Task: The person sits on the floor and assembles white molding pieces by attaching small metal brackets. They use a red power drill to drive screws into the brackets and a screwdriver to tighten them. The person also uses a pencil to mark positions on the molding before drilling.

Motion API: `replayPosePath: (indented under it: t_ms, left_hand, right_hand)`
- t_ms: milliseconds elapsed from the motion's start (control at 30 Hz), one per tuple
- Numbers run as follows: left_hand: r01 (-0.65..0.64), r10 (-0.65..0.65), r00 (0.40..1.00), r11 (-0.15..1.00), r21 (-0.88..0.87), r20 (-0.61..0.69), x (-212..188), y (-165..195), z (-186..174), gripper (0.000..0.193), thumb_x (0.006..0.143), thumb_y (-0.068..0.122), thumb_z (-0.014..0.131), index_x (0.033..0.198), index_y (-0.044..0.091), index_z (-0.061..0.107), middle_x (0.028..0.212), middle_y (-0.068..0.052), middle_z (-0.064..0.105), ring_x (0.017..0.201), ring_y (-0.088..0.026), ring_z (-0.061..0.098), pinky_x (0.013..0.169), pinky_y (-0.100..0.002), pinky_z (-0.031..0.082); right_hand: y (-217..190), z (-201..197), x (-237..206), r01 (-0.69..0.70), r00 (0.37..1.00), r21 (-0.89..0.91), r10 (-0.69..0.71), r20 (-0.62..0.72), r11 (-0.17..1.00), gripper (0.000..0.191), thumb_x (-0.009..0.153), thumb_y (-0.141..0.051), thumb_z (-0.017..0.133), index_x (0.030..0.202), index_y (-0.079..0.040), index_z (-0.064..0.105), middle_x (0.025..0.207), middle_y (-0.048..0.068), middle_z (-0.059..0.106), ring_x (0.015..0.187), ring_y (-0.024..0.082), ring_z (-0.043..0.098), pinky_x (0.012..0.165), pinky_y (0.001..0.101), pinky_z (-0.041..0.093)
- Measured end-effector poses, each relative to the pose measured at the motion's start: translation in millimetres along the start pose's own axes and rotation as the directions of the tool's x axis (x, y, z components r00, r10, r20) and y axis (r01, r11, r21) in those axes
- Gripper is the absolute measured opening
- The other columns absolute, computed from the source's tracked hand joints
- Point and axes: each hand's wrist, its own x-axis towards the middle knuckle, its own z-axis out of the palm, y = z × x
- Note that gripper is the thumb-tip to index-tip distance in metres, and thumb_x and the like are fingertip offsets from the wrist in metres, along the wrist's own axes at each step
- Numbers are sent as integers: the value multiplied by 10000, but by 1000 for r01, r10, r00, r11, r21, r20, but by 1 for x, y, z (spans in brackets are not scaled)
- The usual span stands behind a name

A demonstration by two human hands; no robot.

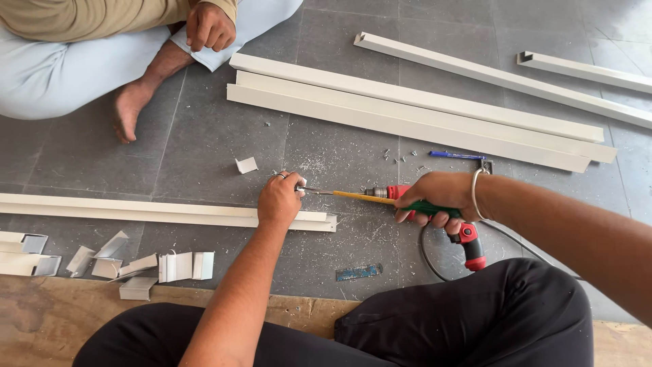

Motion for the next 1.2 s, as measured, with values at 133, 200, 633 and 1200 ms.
replayPosePath:
  t_ms: [133, 200, 633, 1200]
  left_hand:
    - [-2, 2, 1000, 1000, -13, 10, 1, 0, -2, 189, 803, 143, 816, 970, 156, 729, 982, -14, 710, 1005, -246, 672, 872, -410, 544]
    - [15, -15, 1000, 1000, 3, 21, 1, 0, -4, 183, 813, 158, 820, 972, 152, 730, 985, -15, 706, 1004, -250, 666, 860, -410, 545]
    - [-2, 2, 1000, 1000, -25, -4, 0, -1, -6, 199, 802, 175, 831, 974, 153, 733, 993, -13, 708, 1018, -255, 651, 876, -415, 535]
    - [-28, 28, 998, 1000, -2, 55, 4, -8, -5, 171, 832, 182, 800, 990, 167, 735, 1041, 10, 721, 1033, -234, 658, 897, -397, 537]
  right_hand:
    - [19, 29, 5, -94, 795, -867, -488, -361, 489, 340, 927, -400, 633, 1116, -136, 730, 723, 14, 706, 680, 172, 727, 666, 346, 573]
    - [39, 52, -2, -308, 599, -951, -783, -169, -30, 259, 916, -281, 635, 1100, -101, 664, 727, 19, 649, 677, 212, 700, 595, 380, 576]
    - [2, 55, -24, -326, 670, -937, -730, -135, -126, 432, 934, -282, 585, 1337, -127, 592, 825, 51, 679, 627, 212, 713, 427, 340, 570]
    - [-5, 67, -25, -251, 770, -957, -568, -289, 147, 417, 972, -293, 596, 1381, -210, 579, 856, 65, 690, 691, 226, 691, 521, 378, 535]
